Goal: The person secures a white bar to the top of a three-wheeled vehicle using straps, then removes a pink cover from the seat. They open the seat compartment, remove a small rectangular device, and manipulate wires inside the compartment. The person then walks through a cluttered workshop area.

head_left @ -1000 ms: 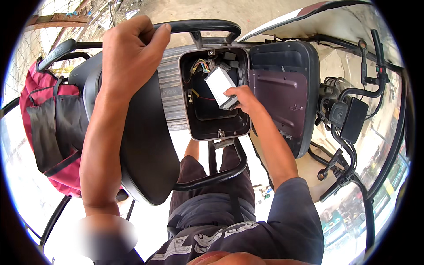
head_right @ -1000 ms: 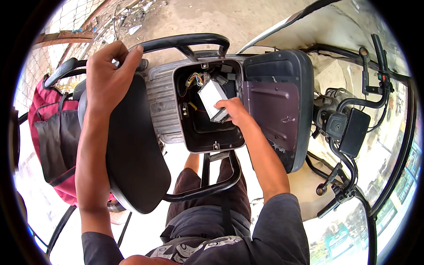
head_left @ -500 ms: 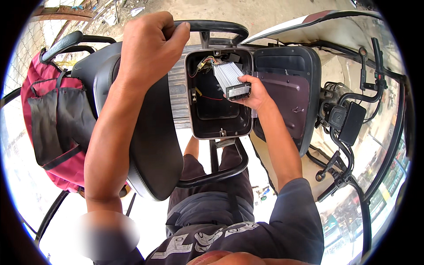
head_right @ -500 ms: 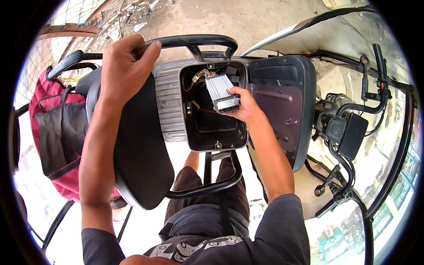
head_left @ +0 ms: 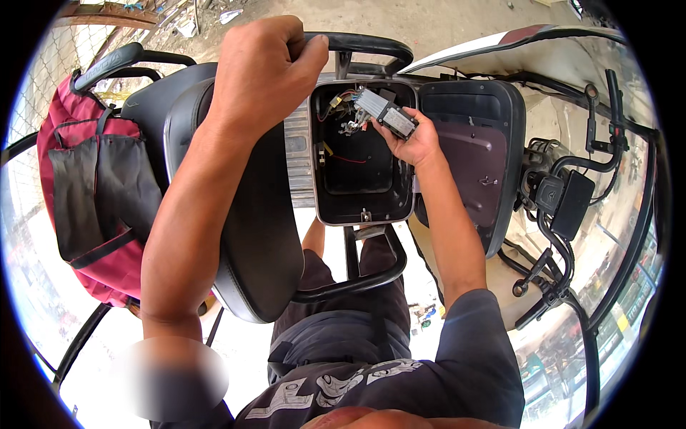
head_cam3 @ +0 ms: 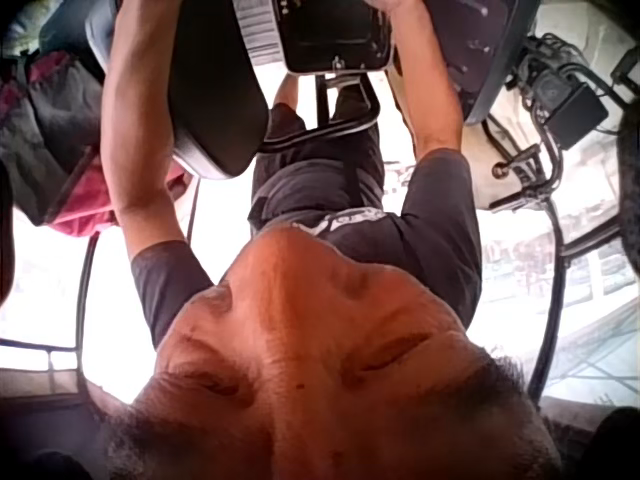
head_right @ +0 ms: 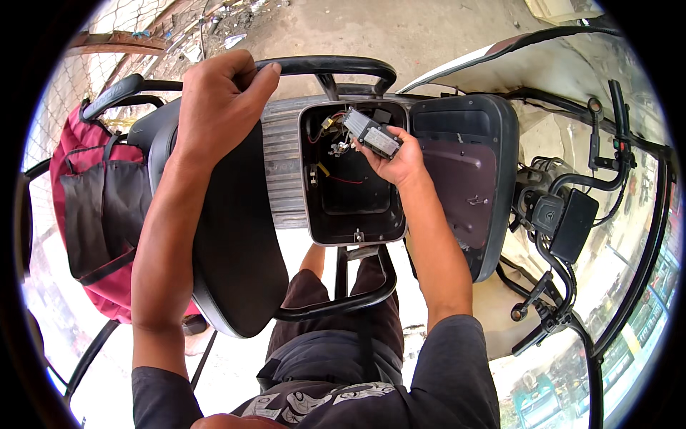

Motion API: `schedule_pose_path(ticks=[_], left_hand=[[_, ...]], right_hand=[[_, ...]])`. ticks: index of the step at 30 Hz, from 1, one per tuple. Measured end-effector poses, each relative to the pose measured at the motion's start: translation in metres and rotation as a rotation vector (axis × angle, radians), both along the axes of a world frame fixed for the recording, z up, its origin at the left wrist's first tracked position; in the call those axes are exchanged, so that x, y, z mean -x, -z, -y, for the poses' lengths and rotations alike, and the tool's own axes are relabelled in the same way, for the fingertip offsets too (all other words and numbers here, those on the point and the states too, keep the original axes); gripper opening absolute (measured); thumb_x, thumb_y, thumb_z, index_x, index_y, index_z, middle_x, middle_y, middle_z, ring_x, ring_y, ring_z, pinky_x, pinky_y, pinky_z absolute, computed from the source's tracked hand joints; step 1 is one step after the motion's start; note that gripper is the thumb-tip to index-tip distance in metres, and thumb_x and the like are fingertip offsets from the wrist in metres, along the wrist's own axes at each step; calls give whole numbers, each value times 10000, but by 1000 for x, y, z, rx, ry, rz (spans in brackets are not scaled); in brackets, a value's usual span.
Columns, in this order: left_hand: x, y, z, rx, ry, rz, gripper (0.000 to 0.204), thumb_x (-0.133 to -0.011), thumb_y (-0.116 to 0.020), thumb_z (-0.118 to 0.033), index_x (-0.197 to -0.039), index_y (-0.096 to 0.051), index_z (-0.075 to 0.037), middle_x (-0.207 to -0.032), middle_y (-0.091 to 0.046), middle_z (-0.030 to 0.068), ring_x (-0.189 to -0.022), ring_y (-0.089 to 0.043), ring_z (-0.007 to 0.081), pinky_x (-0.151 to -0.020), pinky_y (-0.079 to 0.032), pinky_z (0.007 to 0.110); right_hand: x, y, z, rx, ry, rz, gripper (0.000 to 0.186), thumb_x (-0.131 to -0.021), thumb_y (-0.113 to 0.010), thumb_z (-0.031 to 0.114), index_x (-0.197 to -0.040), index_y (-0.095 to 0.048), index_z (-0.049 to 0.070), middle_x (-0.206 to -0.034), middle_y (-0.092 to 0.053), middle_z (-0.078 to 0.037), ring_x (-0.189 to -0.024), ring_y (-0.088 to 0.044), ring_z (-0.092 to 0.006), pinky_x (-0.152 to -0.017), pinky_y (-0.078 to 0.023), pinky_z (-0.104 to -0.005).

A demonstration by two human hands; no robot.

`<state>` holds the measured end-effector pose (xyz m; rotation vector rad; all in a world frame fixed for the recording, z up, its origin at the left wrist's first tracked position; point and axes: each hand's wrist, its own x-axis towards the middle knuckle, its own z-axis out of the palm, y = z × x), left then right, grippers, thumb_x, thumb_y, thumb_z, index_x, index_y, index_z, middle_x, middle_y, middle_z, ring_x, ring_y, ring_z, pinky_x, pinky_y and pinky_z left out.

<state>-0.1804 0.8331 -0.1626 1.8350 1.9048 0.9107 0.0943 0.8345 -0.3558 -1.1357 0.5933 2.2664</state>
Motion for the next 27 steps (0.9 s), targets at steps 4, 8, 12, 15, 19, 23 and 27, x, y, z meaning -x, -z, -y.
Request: schedule_pose_path(ticks=[4, 8, 12, 15, 19, 23, 27], left_hand=[[1, -4, -1, 24, -5, -32, 283, -781, -679, -205, -634, -594, 22, -522, -532, 178, -468, -550, 323, -487, -437, 382], [1, -3, -1, 21, -9, -39, 287, -780, -682, -206, -634, -591, 24, -526, -534, 181, -472, -551, 324, -488, -437, 383], [1, -2, -1, 16, -4, -33, 293, -781, -685, -205, -632, -586, 27, -525, -526, 180, -466, -533, 320, -484, -430, 384], [1, -2, -1, 25, -10, -30, 299, -785, -686, -207, -631, -582, 27, -520, -516, 175, -453, -509, 310, -476, -417, 378], [2, 2, 0, 2, -2, -24, 364, -830, -687, -212, -618, -514, 28, -489, -400, 39, -493, -336, 96, -454, -310, 310], [0, 2, 0, 29, -12, -7, 361, -826, -687, -212, -620, -518, 32, -487, -396, 40, -490, -333, 97, -452, -304, 309], [1, 1, 0, 28, -11, -11, 354, -819, -687, -213, -622, -524, 33, -487, -399, 41, -488, -335, 100, -449, -301, 311]], right_hand=[[-7, 9, 0, -1, 24, -106, 546, -924, -446, 292, -1271, -444, -130, -1215, -531, -327, -1080, -591, -448, -765, -613, -426], [-7, 13, 2, -37, 40, -147, 582, -933, -412, 305, -1293, -411, -152, -1219, -518, -345, -1078, -585, -459, -776, -611, -439], [-9, 18, 2, -15, 71, -161, 582, -934, -414, 309, -1295, -411, -147, -1222, -520, -338, -1086, -584, -452, -776, -610, -441], [-6, 15, 2, 5, 66, -137, 554, -935, -431, 308, -1282, -440, -124, -1210, -533, -318, -1094, -587, -434, -767, -611, -424], [-1, 10, 6, -2, 43, -103, 507, -940, -450, 303, -1254, -490, -93, -1190, -551, -295, -1097, -594, -412, -750, -615, -395], [-1, 9, 8, -15, 53, -68, 515, -938, -452, 299, -1251, -481, -108, -1198, -547, -308, -1081, -605, -412, -752, -614, -402], [2, 6, 10, -9, 47, -49, 534, -933, -450, 297, -1265, -458, -121, -1201, -549, -311, -1077, -608, -414, -781, -607, -414]])
